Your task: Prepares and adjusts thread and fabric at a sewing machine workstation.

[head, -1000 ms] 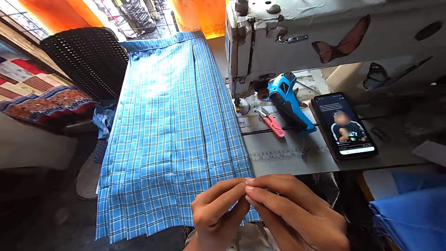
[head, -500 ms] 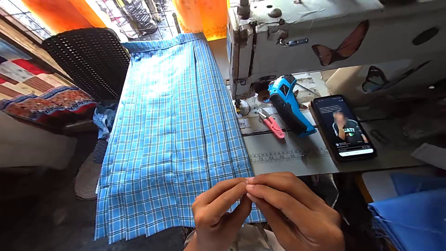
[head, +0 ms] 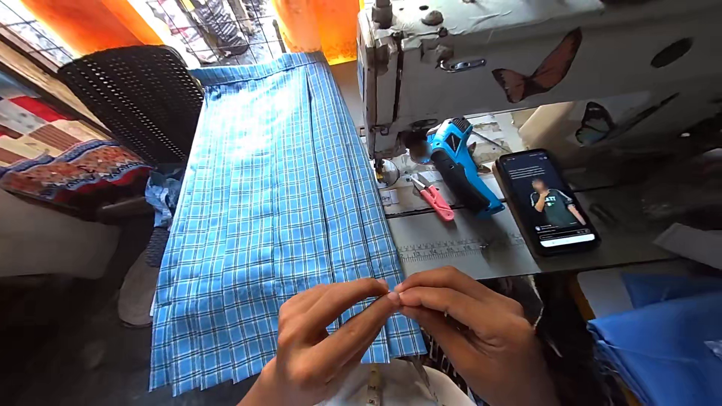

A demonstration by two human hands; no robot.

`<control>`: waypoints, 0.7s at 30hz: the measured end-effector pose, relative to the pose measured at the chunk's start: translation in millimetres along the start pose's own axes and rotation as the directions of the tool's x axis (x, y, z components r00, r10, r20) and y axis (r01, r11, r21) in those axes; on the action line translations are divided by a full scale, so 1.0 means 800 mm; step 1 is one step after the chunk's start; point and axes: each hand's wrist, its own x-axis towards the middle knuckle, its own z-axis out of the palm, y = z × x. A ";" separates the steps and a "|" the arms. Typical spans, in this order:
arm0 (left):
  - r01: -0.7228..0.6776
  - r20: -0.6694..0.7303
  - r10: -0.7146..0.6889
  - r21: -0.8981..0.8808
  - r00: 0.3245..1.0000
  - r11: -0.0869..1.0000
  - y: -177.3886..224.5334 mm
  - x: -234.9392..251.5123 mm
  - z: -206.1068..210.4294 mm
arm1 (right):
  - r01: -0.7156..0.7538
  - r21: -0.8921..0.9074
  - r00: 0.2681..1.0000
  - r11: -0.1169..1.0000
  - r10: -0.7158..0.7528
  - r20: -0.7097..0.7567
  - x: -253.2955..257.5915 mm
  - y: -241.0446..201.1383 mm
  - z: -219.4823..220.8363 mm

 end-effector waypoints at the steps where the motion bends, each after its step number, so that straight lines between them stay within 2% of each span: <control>1: -0.035 0.026 0.034 0.041 0.999 0.999 -0.002 0.002 -0.003 | -0.002 -0.003 1.000 1.000 0.002 0.005 0.000 0.000 -0.001; 4: -0.141 0.100 0.127 0.146 0.987 0.979 -0.004 0.010 -0.009 | -0.013 -0.019 1.000 1.000 0.013 0.019 0.000 0.001 -0.003; 8: -0.312 0.219 0.254 0.297 0.942 0.902 -0.003 0.023 -0.013 | -0.038 -0.012 0.998 0.999 0.038 0.053 0.000 0.005 -0.006; 12: -0.398 0.302 0.308 0.305 0.902 0.865 -0.013 0.035 -0.008 | -0.103 0.092 0.989 0.990 0.092 0.116 0.001 0.009 -0.009; 16: -0.301 0.235 0.246 0.233 0.940 0.925 -0.026 0.035 0.005 | -0.239 0.286 0.965 0.928 0.195 0.173 0.001 0.012 -0.006; 21: -0.056 0.198 0.039 0.080 0.980 0.995 -0.032 0.025 0.007 | -0.357 0.449 0.932 0.819 0.280 0.231 0.005 0.006 -0.008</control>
